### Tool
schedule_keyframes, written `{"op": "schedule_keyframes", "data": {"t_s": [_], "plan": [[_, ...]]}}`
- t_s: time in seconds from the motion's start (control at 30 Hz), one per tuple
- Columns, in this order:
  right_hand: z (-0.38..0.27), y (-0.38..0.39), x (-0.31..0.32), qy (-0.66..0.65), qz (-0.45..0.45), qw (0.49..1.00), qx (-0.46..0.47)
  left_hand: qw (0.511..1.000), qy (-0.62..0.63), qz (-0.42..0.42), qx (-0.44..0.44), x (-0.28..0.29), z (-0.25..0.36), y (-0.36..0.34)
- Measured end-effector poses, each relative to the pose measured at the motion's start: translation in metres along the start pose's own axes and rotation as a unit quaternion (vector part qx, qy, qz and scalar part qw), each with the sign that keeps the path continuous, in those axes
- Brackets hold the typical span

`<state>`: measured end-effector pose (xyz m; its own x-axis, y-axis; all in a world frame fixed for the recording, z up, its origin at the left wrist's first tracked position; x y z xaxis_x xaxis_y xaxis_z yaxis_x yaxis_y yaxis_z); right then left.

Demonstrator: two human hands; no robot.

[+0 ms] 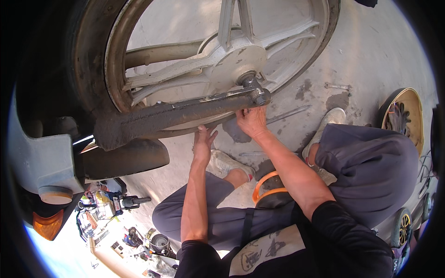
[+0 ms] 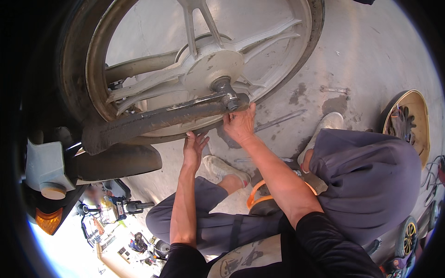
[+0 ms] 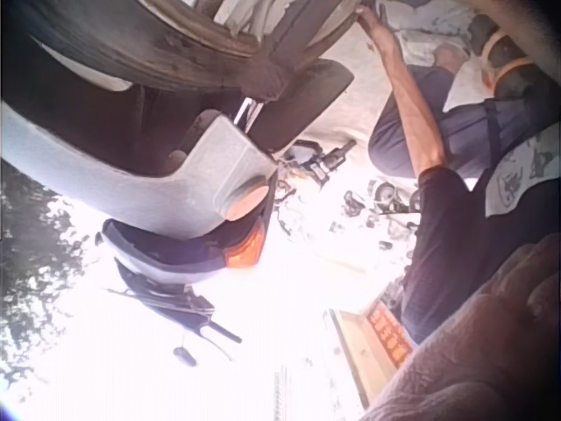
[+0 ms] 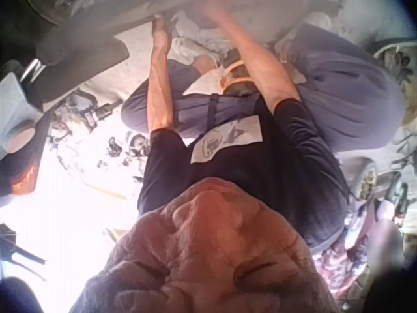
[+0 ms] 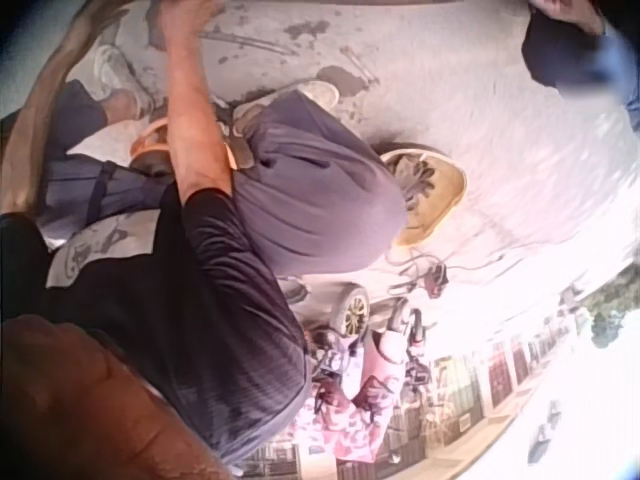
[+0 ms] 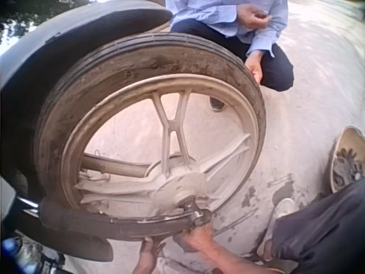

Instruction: The person uses a metal tire lever to pry the tire bead away from the rim of a scooter's front wheel. They repeatedly insert the lever between the tire and rim, working around the circumference to loosen the tire.

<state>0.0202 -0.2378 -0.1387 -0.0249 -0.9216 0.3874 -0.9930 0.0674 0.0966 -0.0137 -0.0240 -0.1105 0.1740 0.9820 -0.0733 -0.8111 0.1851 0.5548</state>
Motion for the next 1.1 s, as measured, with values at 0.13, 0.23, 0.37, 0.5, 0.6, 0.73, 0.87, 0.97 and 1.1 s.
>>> {"op": "schedule_keyframes", "data": {"t_s": [0.13,0.23,0.37,0.5,0.6,0.73,0.87,0.97,1.1], "plan": [[-0.024,-0.01,0.021,0.079,0.063,0.994,0.051,0.996,-0.04,0.014,0.076,-0.001,-0.009,-0.001],[0.012,-0.023,0.011,0.042,-0.058,0.997,-0.009,0.991,-0.101,-0.024,0.09,-0.02,-0.013,-0.007],[-0.002,-0.021,0.016,0.049,-0.066,0.994,0.078,0.951,-0.284,-0.077,0.099,-0.043,-0.024,0.015],[-0.009,-0.021,0.018,0.088,-0.04,0.995,0.034,0.895,-0.408,-0.132,0.122,-0.028,-0.059,0.039],[0.007,-0.032,0.023,0.16,-0.12,0.978,0.051,0.871,-0.465,-0.137,0.087,-0.016,-0.074,0.045],[0.012,-0.031,0.034,0.126,-0.101,0.98,0.113,0.879,-0.425,-0.115,0.184,0.022,-0.093,0.052],[-0.005,-0.032,0.016,0.205,-0.115,0.97,0.062,0.874,-0.45,-0.084,0.161,0.051,-0.101,0.062],[-0.005,-0.038,0.021,0.259,-0.123,0.954,0.089,0.914,-0.374,-0.073,0.14,0.039,-0.087,0.049],[0.002,-0.038,0.031,0.201,-0.118,0.965,0.116,0.967,-0.246,-0.055,0.039,0.023,-0.052,0.02]]}}
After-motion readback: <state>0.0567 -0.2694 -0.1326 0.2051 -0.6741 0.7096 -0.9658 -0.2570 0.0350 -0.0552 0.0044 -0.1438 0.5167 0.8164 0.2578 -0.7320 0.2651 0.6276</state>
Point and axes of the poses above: each hand's wrist, its own y-axis away from the middle knuckle, its own x-axis out of the back of the hand, z = x × y, the point moved 8 cm from there along -y, towards the middle knuckle, and after that the axes turned 14 degrees about -z, right-handed, at the moved point
